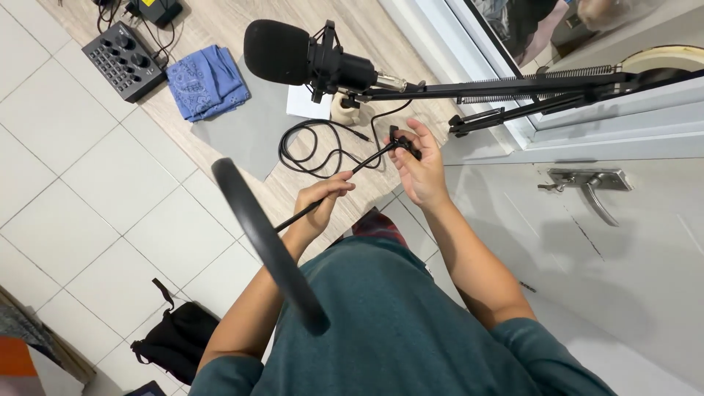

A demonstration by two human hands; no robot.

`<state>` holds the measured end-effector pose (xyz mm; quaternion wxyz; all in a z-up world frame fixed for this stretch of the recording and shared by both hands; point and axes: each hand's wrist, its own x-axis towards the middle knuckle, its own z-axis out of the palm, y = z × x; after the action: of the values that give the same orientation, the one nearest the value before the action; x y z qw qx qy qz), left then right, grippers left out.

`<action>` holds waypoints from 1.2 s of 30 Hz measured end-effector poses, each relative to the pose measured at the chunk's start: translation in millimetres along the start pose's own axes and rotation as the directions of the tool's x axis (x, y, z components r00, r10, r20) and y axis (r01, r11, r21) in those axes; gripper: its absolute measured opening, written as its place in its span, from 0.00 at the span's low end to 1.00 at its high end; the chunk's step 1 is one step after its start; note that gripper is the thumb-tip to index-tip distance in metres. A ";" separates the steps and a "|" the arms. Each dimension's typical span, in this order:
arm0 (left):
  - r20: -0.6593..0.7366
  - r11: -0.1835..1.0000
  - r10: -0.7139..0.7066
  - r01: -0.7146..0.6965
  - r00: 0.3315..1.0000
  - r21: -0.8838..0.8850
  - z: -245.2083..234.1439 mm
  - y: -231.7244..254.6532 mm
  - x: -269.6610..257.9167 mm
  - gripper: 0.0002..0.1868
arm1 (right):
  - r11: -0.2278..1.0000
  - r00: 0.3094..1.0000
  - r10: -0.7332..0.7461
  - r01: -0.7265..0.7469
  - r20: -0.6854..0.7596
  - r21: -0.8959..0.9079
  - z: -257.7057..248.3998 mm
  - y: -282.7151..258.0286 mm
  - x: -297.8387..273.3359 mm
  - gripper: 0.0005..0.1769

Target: Assemble a pop filter and shock mount onto a microphone arm stand.

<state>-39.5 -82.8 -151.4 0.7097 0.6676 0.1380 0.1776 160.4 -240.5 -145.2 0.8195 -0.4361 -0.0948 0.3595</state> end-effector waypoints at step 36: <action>-0.037 0.911 -0.354 0.336 0.934 -0.238 0.3 -27.8 38.0 0.12 | 0.939 0.971 0.212 -0.233 -0.108 -0.254 -50.1 -4.2 19.3 0.16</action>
<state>-3.3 -67.7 -177.5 0.7956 0.5393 0.2606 0.0906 200.0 -261.5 -175.1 0.7112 -0.5633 -0.0597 0.4164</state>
